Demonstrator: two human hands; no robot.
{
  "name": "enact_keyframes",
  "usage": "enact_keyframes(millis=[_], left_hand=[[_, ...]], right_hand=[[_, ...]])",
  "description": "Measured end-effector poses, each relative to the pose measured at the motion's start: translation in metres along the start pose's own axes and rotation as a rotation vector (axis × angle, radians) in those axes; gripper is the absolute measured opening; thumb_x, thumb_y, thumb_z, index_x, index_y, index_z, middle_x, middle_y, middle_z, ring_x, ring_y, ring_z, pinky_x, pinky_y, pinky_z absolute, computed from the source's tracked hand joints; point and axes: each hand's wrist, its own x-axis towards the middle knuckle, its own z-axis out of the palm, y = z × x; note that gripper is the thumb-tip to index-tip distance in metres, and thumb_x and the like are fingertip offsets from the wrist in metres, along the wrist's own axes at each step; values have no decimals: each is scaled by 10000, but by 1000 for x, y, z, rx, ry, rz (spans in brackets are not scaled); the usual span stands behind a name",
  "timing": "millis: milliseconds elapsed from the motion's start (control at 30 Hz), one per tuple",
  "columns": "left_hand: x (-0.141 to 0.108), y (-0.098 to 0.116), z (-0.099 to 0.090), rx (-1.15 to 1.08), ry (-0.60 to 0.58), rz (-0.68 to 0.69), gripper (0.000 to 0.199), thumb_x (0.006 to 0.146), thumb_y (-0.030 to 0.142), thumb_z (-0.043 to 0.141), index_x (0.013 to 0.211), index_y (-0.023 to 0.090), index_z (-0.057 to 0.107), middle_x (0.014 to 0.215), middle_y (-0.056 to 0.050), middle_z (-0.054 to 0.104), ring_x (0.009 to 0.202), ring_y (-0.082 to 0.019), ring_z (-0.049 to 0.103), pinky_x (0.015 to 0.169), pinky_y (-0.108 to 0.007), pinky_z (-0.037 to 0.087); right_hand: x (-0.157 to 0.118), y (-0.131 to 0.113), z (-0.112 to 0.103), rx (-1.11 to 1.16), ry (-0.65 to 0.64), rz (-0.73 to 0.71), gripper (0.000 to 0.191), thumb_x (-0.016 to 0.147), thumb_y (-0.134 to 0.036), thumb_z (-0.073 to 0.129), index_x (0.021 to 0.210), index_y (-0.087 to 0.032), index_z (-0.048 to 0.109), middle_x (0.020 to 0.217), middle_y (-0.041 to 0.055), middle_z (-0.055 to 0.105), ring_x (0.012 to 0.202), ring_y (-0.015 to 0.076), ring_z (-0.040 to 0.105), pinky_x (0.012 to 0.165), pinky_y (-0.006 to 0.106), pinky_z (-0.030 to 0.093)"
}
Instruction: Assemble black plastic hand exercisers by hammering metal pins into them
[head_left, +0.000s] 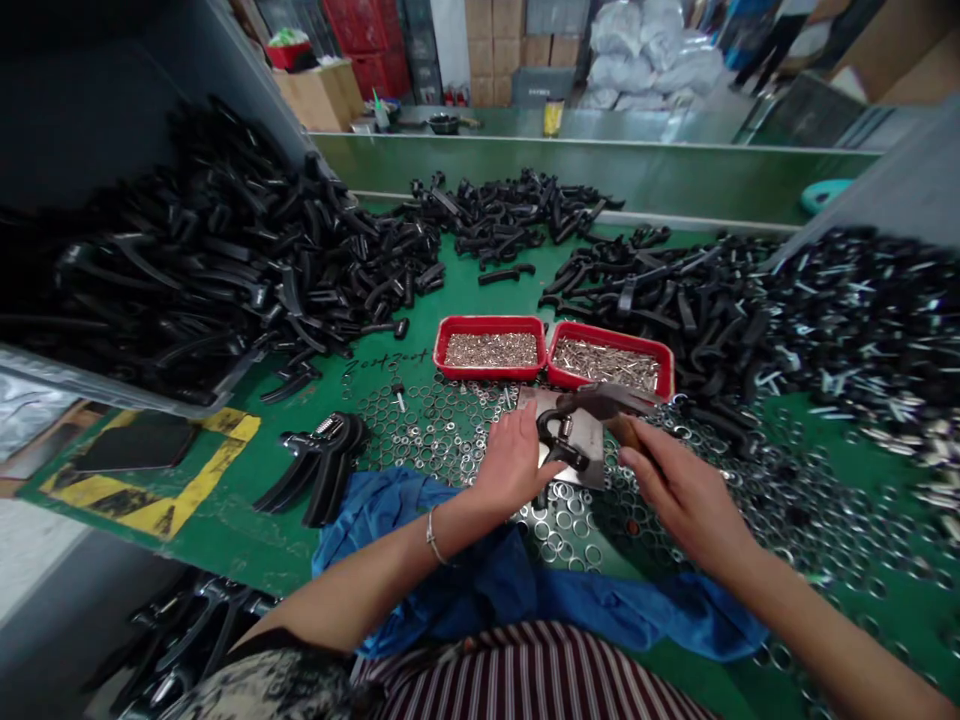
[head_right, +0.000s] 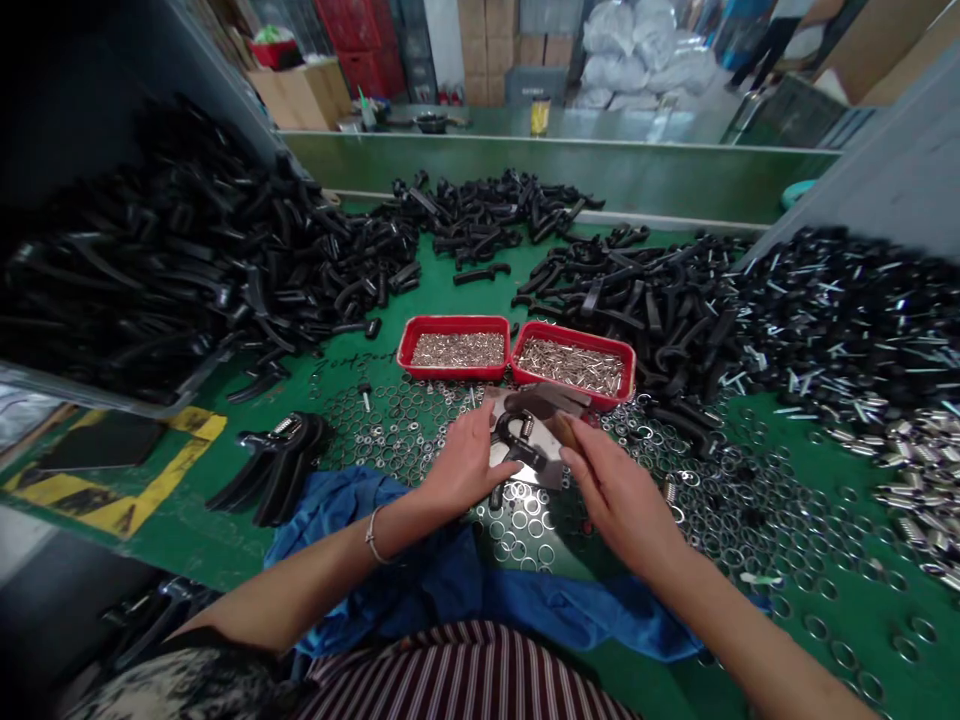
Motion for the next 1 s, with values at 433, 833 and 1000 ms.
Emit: enact_keyframes(millis=[433, 833, 1000], left_hand=[[-2, 11, 9, 85, 9, -12, 837, 824, 353, 629, 1471, -5, 237, 1295, -271, 536, 1213, -391, 504, 1040, -530, 387], [24, -12, -17, -668, -167, -163, 427, 876, 296, 578, 1276, 156, 519, 1156, -142, 669, 1020, -226, 662, 901, -394, 540], [13, -27, -9, -330, -17, -109, 323, 830, 201, 599, 1151, 161, 602, 1188, -111, 625, 1158, -245, 574, 1058, -448, 434]], right_hand=[[-10, 10, 17, 139, -244, 52, 432, 1009, -393, 388, 1397, -237, 494, 1211, 127, 678, 990, 270, 686, 816, 435, 564], [-105, 41, 17, 414, -144, 531, 368, 977, -529, 400, 1137, -245, 570, 868, 50, 657, 633, 207, 621, 574, 351, 525], [-46, 71, 6, -168, 5, 271, 353, 993, -457, 390, 1061, -195, 616, 1077, 127, 619, 995, 270, 629, 872, 411, 499]])
